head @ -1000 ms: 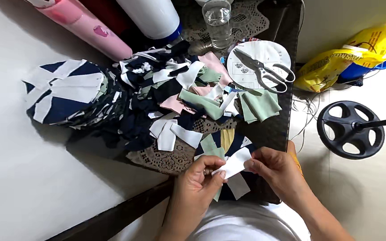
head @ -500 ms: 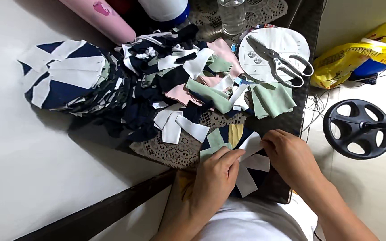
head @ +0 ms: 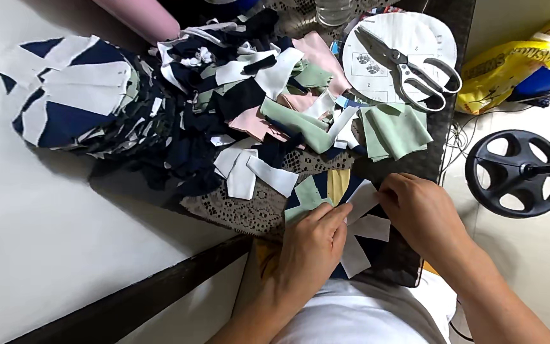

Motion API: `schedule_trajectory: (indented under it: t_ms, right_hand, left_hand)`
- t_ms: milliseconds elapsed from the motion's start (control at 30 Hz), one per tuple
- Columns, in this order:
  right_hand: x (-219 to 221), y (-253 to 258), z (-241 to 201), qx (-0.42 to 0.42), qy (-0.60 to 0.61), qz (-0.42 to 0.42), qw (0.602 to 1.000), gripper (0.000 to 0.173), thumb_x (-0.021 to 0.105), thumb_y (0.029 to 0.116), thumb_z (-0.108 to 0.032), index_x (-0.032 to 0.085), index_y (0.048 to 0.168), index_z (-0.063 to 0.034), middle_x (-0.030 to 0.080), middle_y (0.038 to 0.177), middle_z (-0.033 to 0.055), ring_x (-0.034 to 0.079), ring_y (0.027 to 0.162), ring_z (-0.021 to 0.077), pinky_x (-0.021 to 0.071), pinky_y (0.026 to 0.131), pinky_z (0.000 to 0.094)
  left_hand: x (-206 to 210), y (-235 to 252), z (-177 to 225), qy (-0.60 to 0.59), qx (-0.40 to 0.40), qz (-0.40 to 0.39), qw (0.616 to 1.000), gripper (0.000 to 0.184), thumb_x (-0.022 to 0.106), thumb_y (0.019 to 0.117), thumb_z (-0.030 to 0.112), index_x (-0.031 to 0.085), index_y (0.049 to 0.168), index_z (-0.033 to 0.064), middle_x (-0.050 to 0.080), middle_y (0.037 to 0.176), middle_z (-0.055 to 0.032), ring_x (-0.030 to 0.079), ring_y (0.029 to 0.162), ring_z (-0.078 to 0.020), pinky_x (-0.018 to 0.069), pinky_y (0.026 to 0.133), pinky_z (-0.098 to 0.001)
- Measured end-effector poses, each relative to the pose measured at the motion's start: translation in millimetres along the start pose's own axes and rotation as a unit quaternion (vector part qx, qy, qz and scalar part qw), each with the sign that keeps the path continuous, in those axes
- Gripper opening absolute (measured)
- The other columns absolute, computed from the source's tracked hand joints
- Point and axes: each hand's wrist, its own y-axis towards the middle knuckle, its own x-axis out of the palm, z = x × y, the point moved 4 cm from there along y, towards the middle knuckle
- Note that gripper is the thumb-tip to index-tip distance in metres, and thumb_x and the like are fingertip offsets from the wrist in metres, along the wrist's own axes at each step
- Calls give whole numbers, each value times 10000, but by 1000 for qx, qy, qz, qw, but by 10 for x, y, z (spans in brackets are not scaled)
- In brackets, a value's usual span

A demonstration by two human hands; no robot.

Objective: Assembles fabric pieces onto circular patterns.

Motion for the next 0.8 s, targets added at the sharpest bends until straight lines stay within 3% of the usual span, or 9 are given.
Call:
schedule_trajectory:
  t_ms: [433, 533, 600, 667, 800]
  right_hand:
    - [-59, 50, 67, -4, 20, -24, 1000, 82, 701, 927, -97, 694, 866, -43, 654, 747, 92, 665, 685, 261, 529, 601, 474]
    - [-209, 1, 199, 30, 50, 14, 998, 62, 697, 950, -114, 714, 957, -55, 691, 808, 99, 681, 710, 274, 536, 620, 532]
    - [-283, -61, 255, 24, 50, 60, 997, 54, 684, 951, -93, 719, 979, -63, 691, 836, 77, 671, 712, 212, 554, 636, 440]
    - [-253, -130, 271, -1, 45, 92, 995, 85, 662, 944, -100, 728, 989, -73, 679, 877, 67, 659, 722, 194, 550, 626, 409]
    - [-45, -206, 171, -64, 36, 117, 990, 154, 620, 957, -157, 766, 981, -113, 684, 986, 96, 659, 880, 288, 483, 693, 503]
  left_hand:
    - [23, -7, 12, -5, -4, -10, 1000, 294, 551, 925, 90, 802, 1075, 64, 663, 736, -49, 597, 596, -123, 497, 554, -239]
    - [28, -13, 10, -3, -5, -12, 1000, 304, 552, 927, 88, 801, 1100, 73, 658, 728, -47, 587, 584, -127, 490, 549, -245]
    - [31, -19, 7, -3, -5, -10, 1000, 303, 554, 925, 87, 803, 1098, 74, 661, 730, -49, 587, 582, -126, 489, 545, -245]
    - [32, -17, 11, -1, -3, -10, 1000, 304, 554, 924, 85, 802, 1100, 71, 663, 737, -51, 589, 587, -125, 489, 547, -245]
    - [31, -12, 30, 6, 2, -10, 1000, 299, 554, 919, 82, 801, 1086, 60, 669, 738, -64, 608, 595, -147, 506, 555, -264]
